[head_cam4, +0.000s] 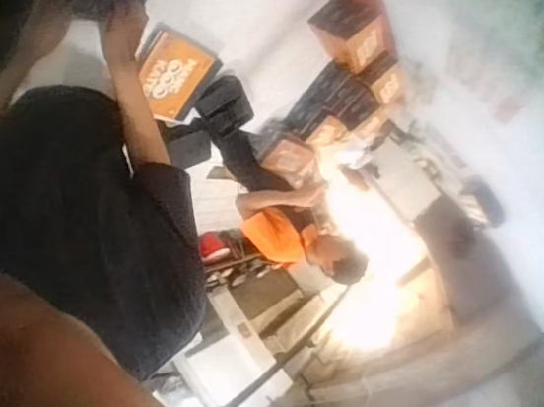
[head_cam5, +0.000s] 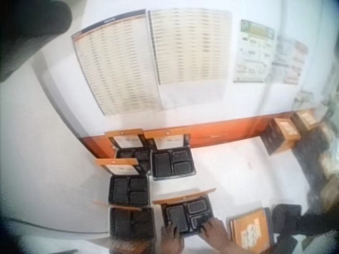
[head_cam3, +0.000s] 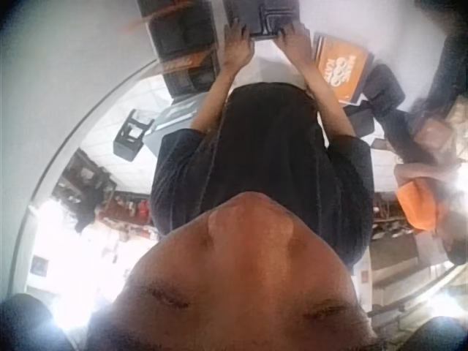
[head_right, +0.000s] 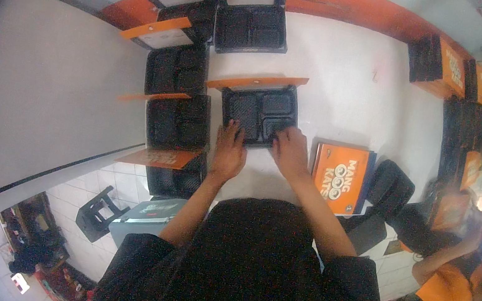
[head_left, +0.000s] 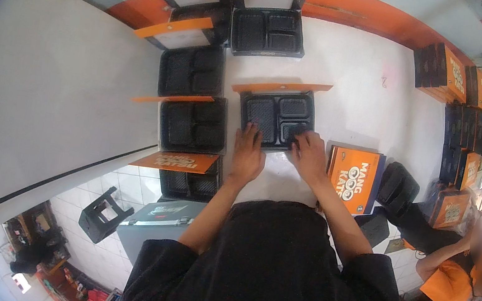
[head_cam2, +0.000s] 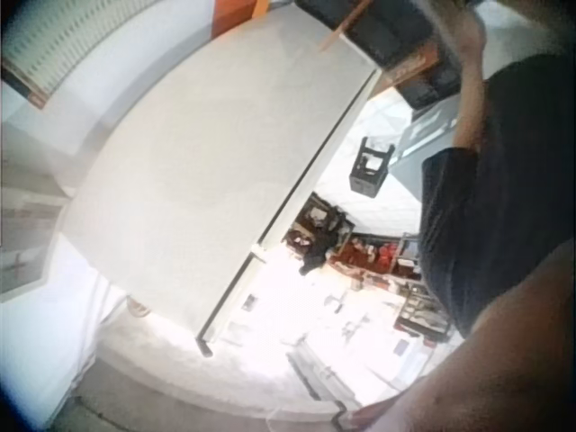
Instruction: The person assembles orange and blue branded food boxes by inserting black plastic trays into the cardboard shells. They repeatedly pick up trays, place them into the boxes, and stack the completed units on a white counter in a commercial kitchen environment.
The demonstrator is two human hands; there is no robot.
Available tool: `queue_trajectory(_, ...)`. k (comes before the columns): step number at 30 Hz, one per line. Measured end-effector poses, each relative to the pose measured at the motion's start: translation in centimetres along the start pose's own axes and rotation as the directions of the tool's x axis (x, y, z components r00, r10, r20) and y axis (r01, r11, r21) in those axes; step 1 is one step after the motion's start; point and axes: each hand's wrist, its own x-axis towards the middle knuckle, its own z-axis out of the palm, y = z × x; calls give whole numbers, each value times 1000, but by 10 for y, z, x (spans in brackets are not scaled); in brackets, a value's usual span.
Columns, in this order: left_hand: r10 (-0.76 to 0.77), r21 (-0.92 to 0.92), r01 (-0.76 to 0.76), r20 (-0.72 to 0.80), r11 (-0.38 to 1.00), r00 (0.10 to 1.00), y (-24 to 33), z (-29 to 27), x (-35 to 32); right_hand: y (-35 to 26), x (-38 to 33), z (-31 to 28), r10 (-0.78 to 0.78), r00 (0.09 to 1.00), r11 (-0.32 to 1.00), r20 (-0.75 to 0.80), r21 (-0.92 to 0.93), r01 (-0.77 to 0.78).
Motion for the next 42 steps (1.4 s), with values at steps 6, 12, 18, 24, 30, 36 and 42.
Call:
queue_trajectory(6,-17,112,21,-38,993,999,3,-12,32,22,-4,8,-126,989,992,-71,16,127)
queue_trajectory(12,-110,172,136,-155,976,982,-24,-4,72,-7,26,-15,-17,993,987,-118,155,35)
queue_trajectory(18,-145,247,186,-178,951,973,-38,-1,108,39,-44,-97,126,981,991,-150,58,-118)
queue_trajectory(24,-90,219,146,-246,965,965,-41,4,114,114,-133,-132,288,909,943,-301,-77,-324)
queue_trajectory(30,-64,214,131,-294,968,954,-47,2,113,156,-168,-137,488,789,805,-374,-156,-572)
queue_trajectory(36,-16,21,21,-232,1000,973,25,-41,60,221,-194,-108,621,724,703,-299,-194,-684)
queue_trajectory(42,58,-272,-93,-134,958,989,57,-32,-27,222,-197,-102,597,717,739,-359,-101,-666)
